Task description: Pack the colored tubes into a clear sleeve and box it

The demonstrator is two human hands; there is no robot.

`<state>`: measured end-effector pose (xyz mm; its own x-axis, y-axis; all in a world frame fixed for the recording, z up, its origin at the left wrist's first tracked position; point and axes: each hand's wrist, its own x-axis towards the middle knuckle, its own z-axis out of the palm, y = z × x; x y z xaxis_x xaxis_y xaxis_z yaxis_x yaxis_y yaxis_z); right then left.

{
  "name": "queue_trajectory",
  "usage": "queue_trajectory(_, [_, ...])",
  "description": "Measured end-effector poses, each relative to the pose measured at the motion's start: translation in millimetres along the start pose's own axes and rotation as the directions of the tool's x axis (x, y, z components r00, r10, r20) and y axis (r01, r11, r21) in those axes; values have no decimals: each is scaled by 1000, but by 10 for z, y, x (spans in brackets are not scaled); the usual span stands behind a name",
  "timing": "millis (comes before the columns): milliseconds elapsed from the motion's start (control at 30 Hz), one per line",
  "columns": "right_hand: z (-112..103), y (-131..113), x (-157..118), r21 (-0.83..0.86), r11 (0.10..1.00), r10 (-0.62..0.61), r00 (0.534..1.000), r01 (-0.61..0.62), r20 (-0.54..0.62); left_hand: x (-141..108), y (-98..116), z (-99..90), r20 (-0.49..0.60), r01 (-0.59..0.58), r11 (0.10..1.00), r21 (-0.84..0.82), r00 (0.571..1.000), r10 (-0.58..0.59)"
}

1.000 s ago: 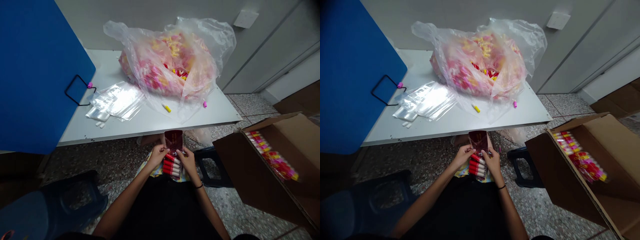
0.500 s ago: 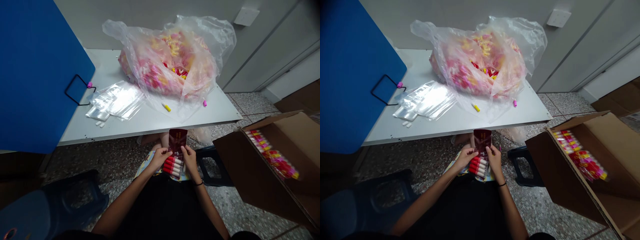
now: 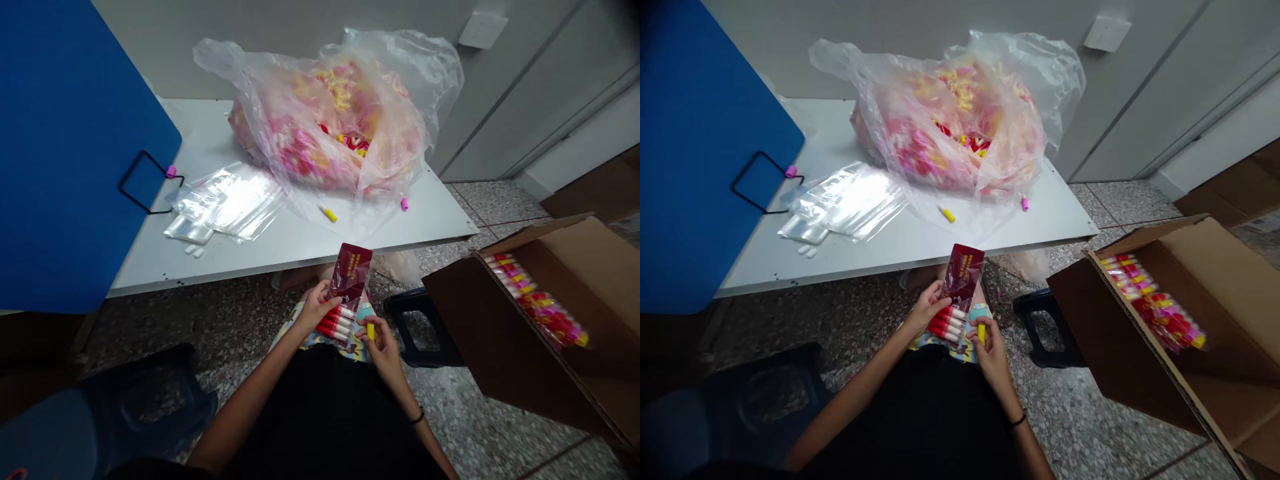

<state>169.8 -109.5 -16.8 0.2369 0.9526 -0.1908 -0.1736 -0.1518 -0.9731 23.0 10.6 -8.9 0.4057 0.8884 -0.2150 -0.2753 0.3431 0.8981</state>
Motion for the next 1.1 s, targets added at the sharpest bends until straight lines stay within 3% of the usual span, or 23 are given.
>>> queue_trajectory(167, [-92,-22,-71,26,997,71,995,-73,66,19,21,-14,-47,-45,956,291,997,61])
queue_trajectory(300, [-152,-220,132,12,996,85,995,-86,45,-14,-5,-31,-70,-77,919,386,991,113])
queue_trajectory(400, [-183,-535,395,-36,997,-69,996,67,-62,-47,16,-30,-56,-95,907,411,990,129])
queue_trajectory(467, [-172,-780,571,-74,978,-203,968,193,-147,-66,41,-23,-37,-103,893,437,991,132])
queue_trajectory(667, [-4,-1273,944,-69,902,-432,888,426,-158,-107,81,-14,-31,-118,851,512,987,155])
queue_trajectory(867, [171,-1371,1102,-57,834,-550,820,548,-159,-139,83,-17,78,-198,840,504,980,184])
queue_trajectory(1000, [201,-1310,1122,-70,829,-558,830,555,-26,-139,55,-28,125,-207,868,450,978,169])
queue_trajectory(1100, [160,-1259,1124,-202,796,-573,818,571,56,-135,31,-32,125,-205,876,437,978,166])
